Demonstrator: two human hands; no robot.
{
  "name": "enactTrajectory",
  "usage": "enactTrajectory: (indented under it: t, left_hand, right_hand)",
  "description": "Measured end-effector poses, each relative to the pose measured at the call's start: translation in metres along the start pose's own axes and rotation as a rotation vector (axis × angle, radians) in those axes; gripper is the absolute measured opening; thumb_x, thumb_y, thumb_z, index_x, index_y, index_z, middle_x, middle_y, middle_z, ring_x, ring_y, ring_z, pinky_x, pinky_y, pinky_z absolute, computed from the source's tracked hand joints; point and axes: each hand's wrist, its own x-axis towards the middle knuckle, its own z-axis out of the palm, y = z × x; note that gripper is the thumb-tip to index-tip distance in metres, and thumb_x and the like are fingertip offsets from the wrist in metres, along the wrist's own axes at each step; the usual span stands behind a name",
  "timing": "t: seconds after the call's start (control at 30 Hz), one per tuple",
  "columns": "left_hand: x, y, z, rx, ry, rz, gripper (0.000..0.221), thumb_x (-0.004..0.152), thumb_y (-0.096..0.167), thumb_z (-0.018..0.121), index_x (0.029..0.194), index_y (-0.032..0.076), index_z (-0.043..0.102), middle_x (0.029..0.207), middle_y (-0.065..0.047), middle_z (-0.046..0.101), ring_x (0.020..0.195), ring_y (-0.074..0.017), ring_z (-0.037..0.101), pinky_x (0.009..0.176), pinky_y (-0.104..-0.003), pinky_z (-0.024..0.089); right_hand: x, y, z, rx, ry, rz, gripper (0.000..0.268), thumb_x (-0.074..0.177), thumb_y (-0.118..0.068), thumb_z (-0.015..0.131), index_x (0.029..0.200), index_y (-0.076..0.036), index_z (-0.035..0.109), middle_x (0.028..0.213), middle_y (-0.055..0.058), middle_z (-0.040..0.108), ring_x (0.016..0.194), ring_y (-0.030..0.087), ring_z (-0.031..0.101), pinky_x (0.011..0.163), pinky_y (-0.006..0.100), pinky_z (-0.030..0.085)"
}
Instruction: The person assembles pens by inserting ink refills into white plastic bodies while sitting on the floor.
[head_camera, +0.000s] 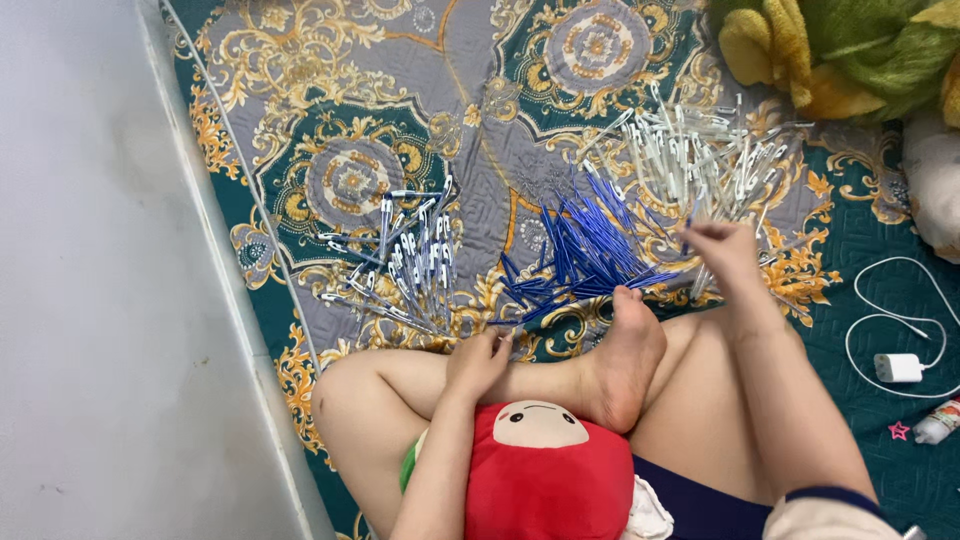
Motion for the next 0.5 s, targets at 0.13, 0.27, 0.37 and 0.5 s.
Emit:
enactTrajectory:
  t: [0.13, 0.27, 0.37, 0.5]
  left_hand:
    - [0.009, -0.005, 0.021, -0.494, 0.151, 0.121, 0.033, 0.098, 0.033, 0.064, 0.123, 0.012, 0.074, 0.108, -0.019, 0.077, 0.11, -0.0402, 0.07, 0.09, -0.05, 0.057]
    - [0.008, 0.001, 0.021, -1.046, 0.087, 0.292, 0.044, 0.1, 0.031, 0.062, 0.138, 0.008, 0.064, 0.13, -0.016, 0.07, 0.125, -0.0281, 0.061, 0.095, -0.039, 0.054]
    - [0.006, 0.005, 0.02, -1.312, 0.027, 0.417, 0.053, 0.105, 0.036, 0.047, 0.145, 0.004, 0.058, 0.141, -0.017, 0.064, 0.134, -0.0278, 0.054, 0.104, -0.039, 0.047]
    - [0.003, -0.002, 0.023, -1.58, 0.267, 0.385, 0.035, 0.108, 0.021, 0.045, 0.123, -0.002, 0.067, 0.12, -0.019, 0.072, 0.117, -0.0277, 0.064, 0.108, -0.04, 0.045]
  right_hand:
    - [-0.071, -0.036, 0.027, 0.088, -0.136, 0.012, 0.04, 0.089, -0.031, 0.09, 0.107, 0.001, 0.073, 0.091, 0.019, 0.073, 0.073, 0.02, 0.067, 0.054, 0.032, 0.058]
    - [-0.16, -0.089, 0.088, 0.238, -0.301, -0.348, 0.025, 0.075, -0.005, 0.085, 0.1, -0.005, 0.079, 0.099, 0.014, 0.077, 0.082, 0.017, 0.071, 0.073, 0.03, 0.059]
    - [-0.203, -0.095, 0.138, 0.206, -0.423, -0.415, 0.02, 0.072, -0.004, 0.088, 0.09, -0.008, 0.082, 0.096, 0.009, 0.078, 0.079, 0.019, 0.074, 0.068, 0.028, 0.06]
    - [-0.233, -0.081, 0.17, 0.106, -0.571, -0.474, 0.014, 0.072, -0.011, 0.087, 0.084, -0.012, 0.081, 0.089, 0.005, 0.079, 0.072, 0.022, 0.071, 0.063, 0.031, 0.057]
